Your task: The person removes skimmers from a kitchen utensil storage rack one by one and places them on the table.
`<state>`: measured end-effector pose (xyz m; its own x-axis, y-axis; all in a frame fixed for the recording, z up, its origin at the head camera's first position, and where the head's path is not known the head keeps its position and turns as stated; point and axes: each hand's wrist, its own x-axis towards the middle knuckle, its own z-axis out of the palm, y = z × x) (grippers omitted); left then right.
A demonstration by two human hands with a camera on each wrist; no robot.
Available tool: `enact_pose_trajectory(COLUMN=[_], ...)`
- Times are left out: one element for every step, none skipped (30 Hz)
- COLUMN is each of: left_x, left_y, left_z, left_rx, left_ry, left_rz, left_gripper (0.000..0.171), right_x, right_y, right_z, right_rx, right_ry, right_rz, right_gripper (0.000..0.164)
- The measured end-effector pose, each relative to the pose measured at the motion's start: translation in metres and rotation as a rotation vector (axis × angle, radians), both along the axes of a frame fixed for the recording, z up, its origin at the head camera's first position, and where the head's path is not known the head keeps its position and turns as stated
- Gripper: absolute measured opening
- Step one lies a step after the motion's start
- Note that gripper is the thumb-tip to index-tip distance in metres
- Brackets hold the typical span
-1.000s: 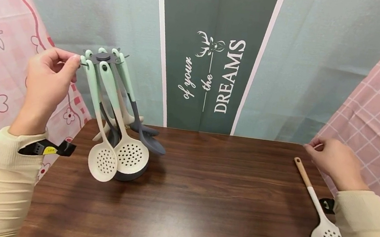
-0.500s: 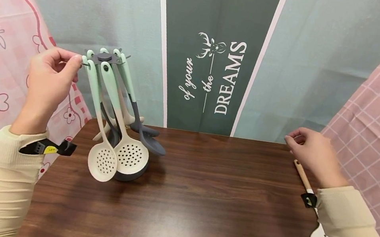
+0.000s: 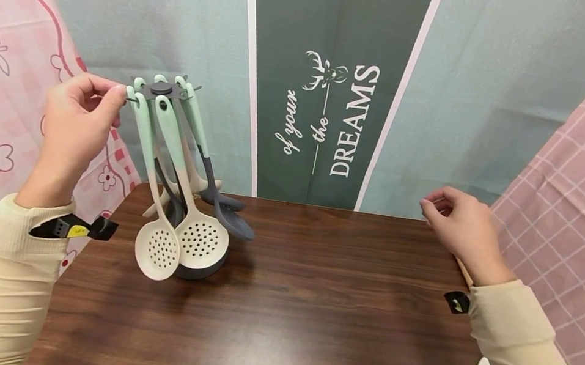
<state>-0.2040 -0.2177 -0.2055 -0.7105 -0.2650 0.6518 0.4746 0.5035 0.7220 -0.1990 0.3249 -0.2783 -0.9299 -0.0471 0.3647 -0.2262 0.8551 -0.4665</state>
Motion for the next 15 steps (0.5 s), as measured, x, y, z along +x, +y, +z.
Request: enact_pose_trajectory(left_x=[0.000, 0.000, -0.001, -0.001, -0.001, -0.001, -0.001, -0.001, -0.001, -0.001, -0.001, -0.001, -0.001, -0.001, -0.001], left_y=[0.000, 0.000, 0.000, -0.001, -0.001, -0.001, -0.001, -0.001, 0.000, 0.000, 0.000, 0.000, -0.001, -0.001, -0.001], left_z=[0.000, 0.000, 0.000, 0.000, 0.000, 0.000, 0.000, 0.000, 0.000, 0.000, 0.000, 0.000, 0.000, 0.000, 0.000], left_rx=[0.001, 0.001, 0.002, 0.002, 0.001, 0.002, 0.002, 0.001, 0.000, -0.002, -0.003, -0.003, -0.004, -0.004, -0.003], left_ry=[0.001, 0.001, 0.000, 0.000, -0.002, -0.002, -0.003, -0.004, -0.004, -0.003, -0.002, -0.001, -0.001, 0.001, 0.003], left_rz=[0.000, 0.000, 0.000, 0.000, 0.000, 0.000, 0.001, 0.002, 0.003, 0.004, 0.005, 0.006, 0.007, 0.007, 0.006], left_gripper=[0.021, 0.021, 0.021, 0.021, 0.021, 0.021, 0.021, 0.021, 0.021, 0.021, 0.021, 0.021, 0.021, 0.021, 0.020], right_x=[0.000, 0.000, -0.001, -0.001, -0.002, -0.003, -0.004, -0.005, -0.006, -0.007, -0.007, -0.007, -0.008, -0.008, -0.008], right_y=[-0.003, -0.005, -0.008, -0.010, -0.013, -0.016, -0.018, -0.020, -0.022, -0.023, -0.025, -0.027, -0.028, -0.030, -0.031], right_z=[0.000, 0.000, 0.001, 0.001, 0.001, 0.001, 0.001, 0.002, 0.002, 0.002, 0.002, 0.002, 0.002, 0.002, 0.002], right_rx=[-0.015, -0.027, -0.042, -0.059, -0.072, -0.087, -0.091, -0.102, -0.117, -0.127, -0.136, -0.145, -0.152, -0.160, -0.170], right_ry=[-0.002, -0.008, -0.012, -0.018, -0.024, -0.030, -0.034, -0.038, -0.042, -0.043, -0.040, -0.035, -0.028, -0.019, -0.011], right_rz=[0.006, 0.007, 0.017, 0.021, 0.026, 0.029, 0.030, 0.032, 0.042, 0.046, 0.053, 0.060, 0.070, 0.081, 0.093], right_gripper=[0.022, 0.022, 0.023, 0.023, 0.023, 0.024, 0.025, 0.025, 0.026, 0.025, 0.024, 0.023, 0.022, 0.020, 0.018])
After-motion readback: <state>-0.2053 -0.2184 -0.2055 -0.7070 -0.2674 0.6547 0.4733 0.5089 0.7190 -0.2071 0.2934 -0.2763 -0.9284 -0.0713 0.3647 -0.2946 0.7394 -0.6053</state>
